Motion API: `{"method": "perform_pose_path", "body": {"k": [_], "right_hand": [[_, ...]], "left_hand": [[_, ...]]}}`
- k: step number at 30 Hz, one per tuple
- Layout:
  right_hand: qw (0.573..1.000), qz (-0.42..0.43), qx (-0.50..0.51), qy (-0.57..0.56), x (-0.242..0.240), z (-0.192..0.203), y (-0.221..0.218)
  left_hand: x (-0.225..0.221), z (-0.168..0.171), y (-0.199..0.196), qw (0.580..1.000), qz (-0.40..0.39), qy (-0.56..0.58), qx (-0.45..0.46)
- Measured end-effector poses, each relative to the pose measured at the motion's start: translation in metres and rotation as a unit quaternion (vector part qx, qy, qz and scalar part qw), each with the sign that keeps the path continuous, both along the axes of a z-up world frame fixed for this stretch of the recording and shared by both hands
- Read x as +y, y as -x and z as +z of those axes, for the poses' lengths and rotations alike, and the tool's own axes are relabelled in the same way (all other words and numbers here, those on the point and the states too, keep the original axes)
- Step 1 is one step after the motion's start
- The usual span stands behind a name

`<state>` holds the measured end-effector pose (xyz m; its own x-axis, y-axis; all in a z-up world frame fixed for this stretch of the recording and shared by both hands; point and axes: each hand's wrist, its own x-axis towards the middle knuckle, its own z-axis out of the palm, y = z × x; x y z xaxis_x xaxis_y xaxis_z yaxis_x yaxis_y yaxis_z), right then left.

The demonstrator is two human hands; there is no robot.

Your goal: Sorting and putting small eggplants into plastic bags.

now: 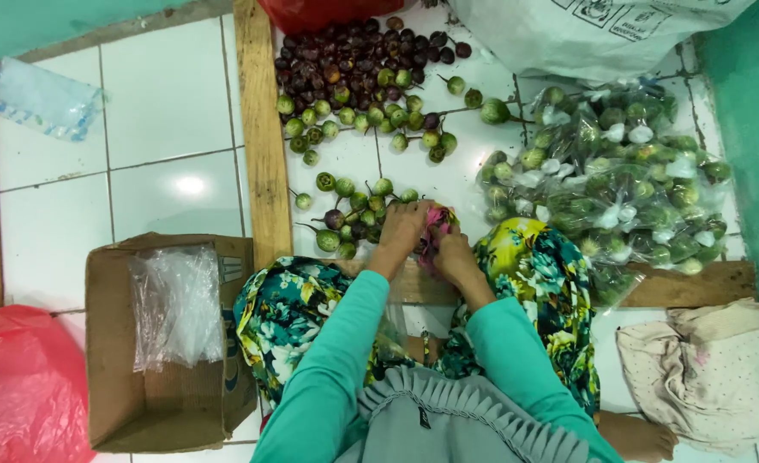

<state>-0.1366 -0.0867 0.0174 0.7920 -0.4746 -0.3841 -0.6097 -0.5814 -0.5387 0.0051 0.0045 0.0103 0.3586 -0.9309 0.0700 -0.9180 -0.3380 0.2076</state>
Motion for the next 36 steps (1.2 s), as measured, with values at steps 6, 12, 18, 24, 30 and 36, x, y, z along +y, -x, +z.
{"method": "perform_pose_path", "body": {"k": [6, 12, 18, 24, 30, 36], "right_hand": [[0.979, -0.141, -0.142, -0.037, -0.021, 0.059, -0.01], [0.881, -0.133, -0.448, -0.071, 0.0, 0.18, 0.01], [0.878, 0.017, -0.468, 0.097, 0.072, 0.199, -0.001], [0.878, -0.047, -0.475, -0.022, 0.078, 0.188, 0.004], [0.784, -0.302, -0.436, -0.323, 0.043, 0.144, 0.015], [0.849, -0.053, -0.5, -0.161, 0.092, 0.188, 0.009]], "left_hand": [[0.031, 0.062, -0.013, 0.83, 0.156, 0.196, 0.499], [0.076, 0.139, -0.004, 0.488, 0.302, 0.232, 0.785], [0.094, 0.09, 0.037, 0.362, 0.245, 0.322, 0.84], [0.115, 0.108, 0.048, 0.349, 0.211, 0.337, 0.849], [0.122, 0.17, 0.05, 0.483, 0.155, 0.367, 0.78], [0.11, 0.19, 0.071, 0.647, 0.181, 0.383, 0.634]]}}
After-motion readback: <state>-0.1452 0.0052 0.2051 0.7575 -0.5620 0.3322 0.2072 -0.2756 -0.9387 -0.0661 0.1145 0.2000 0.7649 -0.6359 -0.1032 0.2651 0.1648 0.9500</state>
